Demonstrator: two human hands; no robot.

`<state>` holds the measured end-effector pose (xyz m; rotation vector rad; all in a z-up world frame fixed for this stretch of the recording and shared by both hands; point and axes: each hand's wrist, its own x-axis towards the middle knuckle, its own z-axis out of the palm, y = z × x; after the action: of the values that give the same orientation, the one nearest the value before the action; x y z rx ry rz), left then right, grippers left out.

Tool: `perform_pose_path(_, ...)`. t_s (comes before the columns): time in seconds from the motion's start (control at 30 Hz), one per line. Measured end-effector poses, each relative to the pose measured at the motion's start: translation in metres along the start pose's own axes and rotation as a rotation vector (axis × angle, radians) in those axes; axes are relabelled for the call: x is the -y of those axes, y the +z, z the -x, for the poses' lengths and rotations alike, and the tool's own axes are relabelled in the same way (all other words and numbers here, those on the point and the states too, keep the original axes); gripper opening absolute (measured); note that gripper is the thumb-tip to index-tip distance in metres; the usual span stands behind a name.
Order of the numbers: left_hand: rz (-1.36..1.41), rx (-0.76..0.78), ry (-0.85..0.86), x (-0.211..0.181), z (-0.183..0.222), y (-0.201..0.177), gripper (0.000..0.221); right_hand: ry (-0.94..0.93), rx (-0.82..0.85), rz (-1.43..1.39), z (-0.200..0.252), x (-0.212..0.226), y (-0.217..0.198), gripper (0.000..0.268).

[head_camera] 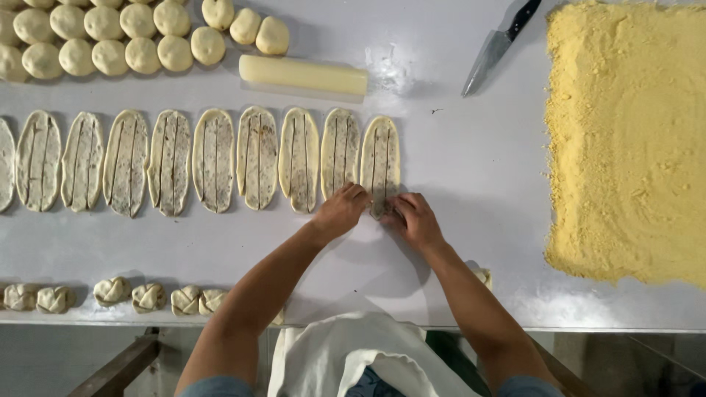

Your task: The person shapes and braids long strips of dough on a work surface, placing the finished braided pieces in rows.

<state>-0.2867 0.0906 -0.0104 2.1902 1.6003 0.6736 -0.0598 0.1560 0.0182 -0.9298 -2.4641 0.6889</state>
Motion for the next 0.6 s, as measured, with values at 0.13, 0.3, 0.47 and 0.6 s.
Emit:
perform_pose_path(0.13, -0.023, 0.040, 0.114, -0.001, -0.002, 0.000, 0.035, -0.021, 0.089, 0.033, -0.002, -0.007, 0.000, 0.024)
perform_pose_path(0.3, 0.027, -0.094, 0.035, 0.001, -0.023, 0.004, 0.018, 0.027, 0.007, -0.070, -0.027, -0.004, 0.000, 0.017)
perform_pose_path(0.47, 0.319, -0.343, -0.131, -0.023, -0.051, -0.026, 0.009, 0.150, -0.207, -0.190, -0.047, 0.019, -0.027, 0.009)
perform_pose_path(0.6, 0.249, -0.414, 0.011, -0.063, -0.051, -0.077, 0.009, 0.017, -0.259, -0.163, -0.043, 0.056, -0.075, 0.007)
